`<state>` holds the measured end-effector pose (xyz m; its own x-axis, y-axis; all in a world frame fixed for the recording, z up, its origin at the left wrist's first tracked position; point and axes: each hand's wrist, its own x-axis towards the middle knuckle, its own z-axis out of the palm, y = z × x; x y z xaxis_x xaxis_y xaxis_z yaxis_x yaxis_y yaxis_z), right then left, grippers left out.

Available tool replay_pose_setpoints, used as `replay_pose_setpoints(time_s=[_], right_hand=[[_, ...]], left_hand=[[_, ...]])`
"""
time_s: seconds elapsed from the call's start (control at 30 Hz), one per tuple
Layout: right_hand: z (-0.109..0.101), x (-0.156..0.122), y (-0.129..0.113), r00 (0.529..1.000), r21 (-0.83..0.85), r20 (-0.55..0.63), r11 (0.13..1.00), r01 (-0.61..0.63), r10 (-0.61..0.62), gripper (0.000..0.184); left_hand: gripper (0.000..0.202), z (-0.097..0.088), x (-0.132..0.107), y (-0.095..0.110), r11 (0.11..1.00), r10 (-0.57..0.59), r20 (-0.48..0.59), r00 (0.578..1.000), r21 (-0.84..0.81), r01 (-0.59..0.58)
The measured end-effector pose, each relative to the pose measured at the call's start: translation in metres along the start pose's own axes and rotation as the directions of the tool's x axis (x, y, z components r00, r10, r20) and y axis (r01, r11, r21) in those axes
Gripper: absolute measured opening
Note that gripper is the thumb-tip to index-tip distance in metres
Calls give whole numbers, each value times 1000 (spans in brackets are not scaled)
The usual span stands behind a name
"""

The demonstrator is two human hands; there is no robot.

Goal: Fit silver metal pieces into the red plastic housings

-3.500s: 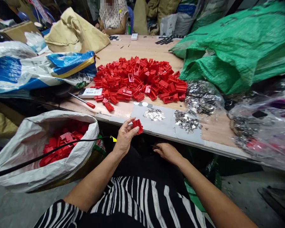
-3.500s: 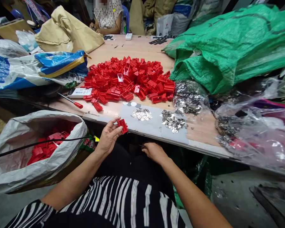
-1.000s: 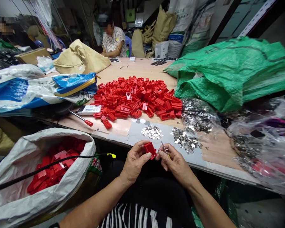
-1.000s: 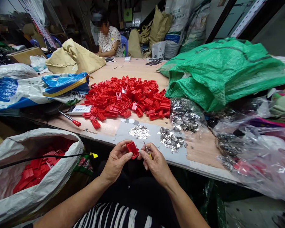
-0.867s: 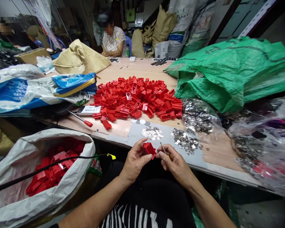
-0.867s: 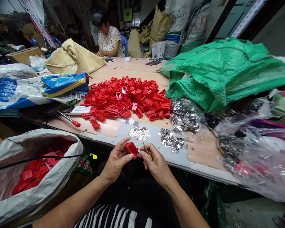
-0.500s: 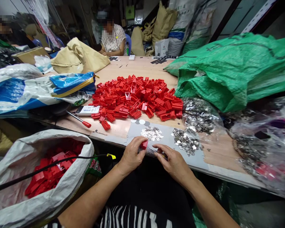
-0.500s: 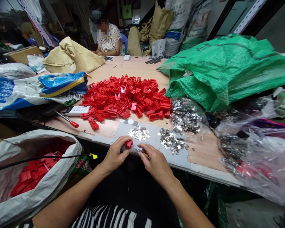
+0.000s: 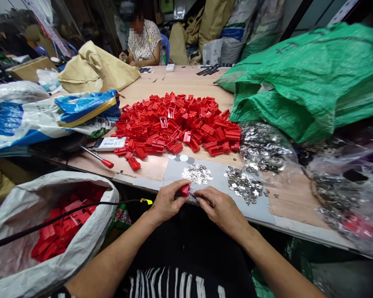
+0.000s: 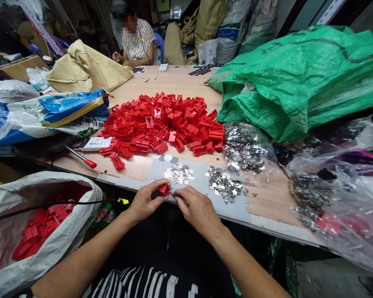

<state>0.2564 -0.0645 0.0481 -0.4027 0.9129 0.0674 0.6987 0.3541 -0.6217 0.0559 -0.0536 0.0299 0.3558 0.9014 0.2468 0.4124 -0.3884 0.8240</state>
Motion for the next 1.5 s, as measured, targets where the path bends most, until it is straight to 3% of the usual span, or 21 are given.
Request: replay_pose_setpoints(time_s=[0.1, 0.57, 0.8, 0.93, 1.03, 1.17, 1.27, 1.37, 1.43, 1.5], right_hand=[[1, 1, 2, 1000, 19, 1, 1000, 13, -13, 20], [2, 2, -3, 1000, -12, 17, 1000, 27, -27, 18], [7, 5, -21, 996, -141, 12, 987, -83, 85, 16], [9, 3, -21, 997, -140, 11, 988, -69, 71, 16], [9, -1, -15, 998, -62, -34, 997, -45, 43, 20], [5, -12, -10, 990, 171, -137, 984, 39, -15, 23], [-1, -20, -14, 997, 313, -73, 950, 1, 23, 23], [-7, -25, -23, 1000, 398, 21, 917, -14, 7, 32], [-10, -26, -31, 999, 416, 44, 909, 6, -27, 38], [-12, -26, -38, 997, 403, 49, 915, 27, -51, 40]], left_hand=[[45, 2, 0, -3, 999, 43, -7, 999, -7, -44], [38, 3, 1, -4, 1000, 18, -27, 999, -12, -19], [36, 7, -1, -9, 1000, 7, -41, 999, 5, -7], [36, 7, 0, -7, 999, -41, -40, 998, -29, 40], [34, 7, -1, -1, 991, -92, -64, 994, -100, 85], [32, 8, -8, 13, 963, -169, -144, 975, -234, 133], [32, 7, -12, 28, 828, -299, -154, 942, -532, 176], [15, 3, -13, 44, 446, -430, -9, 903, -871, 204], [15, 0, -14, 53, 194, -440, 107, 892, -958, 210], [15, -1, -18, 59, 38, -430, 186, 883, -974, 224]])
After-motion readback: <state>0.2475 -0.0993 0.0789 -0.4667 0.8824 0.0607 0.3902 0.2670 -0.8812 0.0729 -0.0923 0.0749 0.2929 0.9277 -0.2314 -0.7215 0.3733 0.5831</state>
